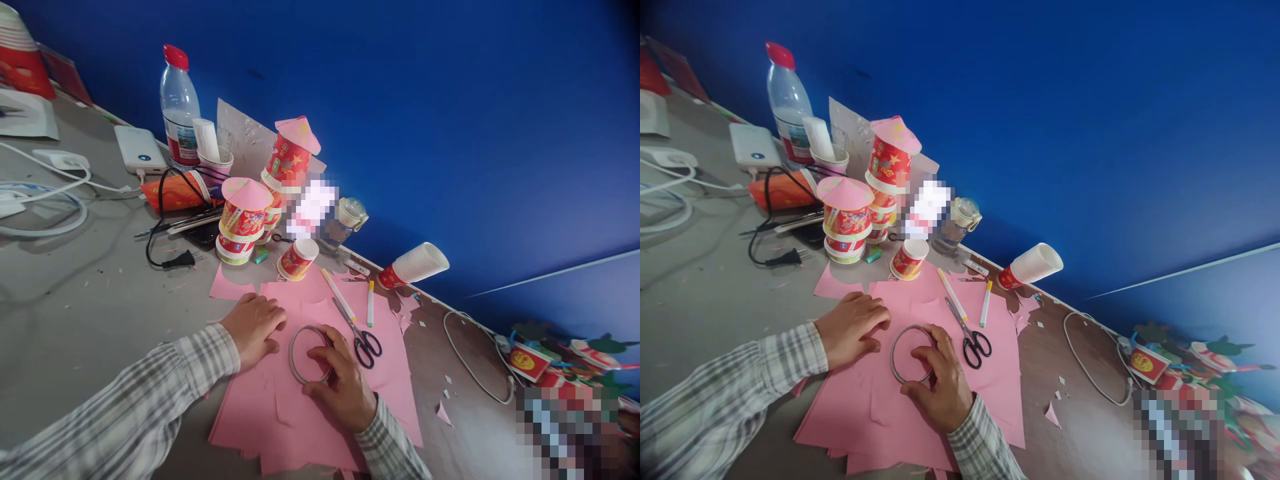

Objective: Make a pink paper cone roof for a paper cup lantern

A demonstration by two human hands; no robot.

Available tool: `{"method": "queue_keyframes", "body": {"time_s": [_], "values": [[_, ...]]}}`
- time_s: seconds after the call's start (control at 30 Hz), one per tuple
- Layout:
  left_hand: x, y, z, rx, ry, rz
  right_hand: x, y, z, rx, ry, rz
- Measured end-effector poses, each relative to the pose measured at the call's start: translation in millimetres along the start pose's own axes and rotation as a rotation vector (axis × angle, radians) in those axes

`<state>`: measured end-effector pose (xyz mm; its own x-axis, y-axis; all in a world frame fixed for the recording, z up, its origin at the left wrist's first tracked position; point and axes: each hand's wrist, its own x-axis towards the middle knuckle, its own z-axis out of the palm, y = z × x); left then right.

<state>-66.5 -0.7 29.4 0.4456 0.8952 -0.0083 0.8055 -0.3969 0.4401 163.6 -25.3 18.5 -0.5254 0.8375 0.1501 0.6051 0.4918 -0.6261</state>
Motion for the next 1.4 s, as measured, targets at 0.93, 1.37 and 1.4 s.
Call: {"method": "queue_keyframes", "body": {"time_s": [0.93, 1.37, 1.4], "values": [[-0.3, -1.7, 2.0, -0.009, 0.007, 0.004, -0.5, -1.7, -0.3, -0.016, 0.004, -0.008], [0.1, -1.8, 2.7, -0.016, 0.004, 0.004, 0.3, -1.2, 0.8, -0.013, 0.023, -0.008], [0.1, -1.8, 2.8, -0.015, 0.004, 0.005, 0.3, -0.9, 1.1, -0.015, 0.026, -0.009]]}}
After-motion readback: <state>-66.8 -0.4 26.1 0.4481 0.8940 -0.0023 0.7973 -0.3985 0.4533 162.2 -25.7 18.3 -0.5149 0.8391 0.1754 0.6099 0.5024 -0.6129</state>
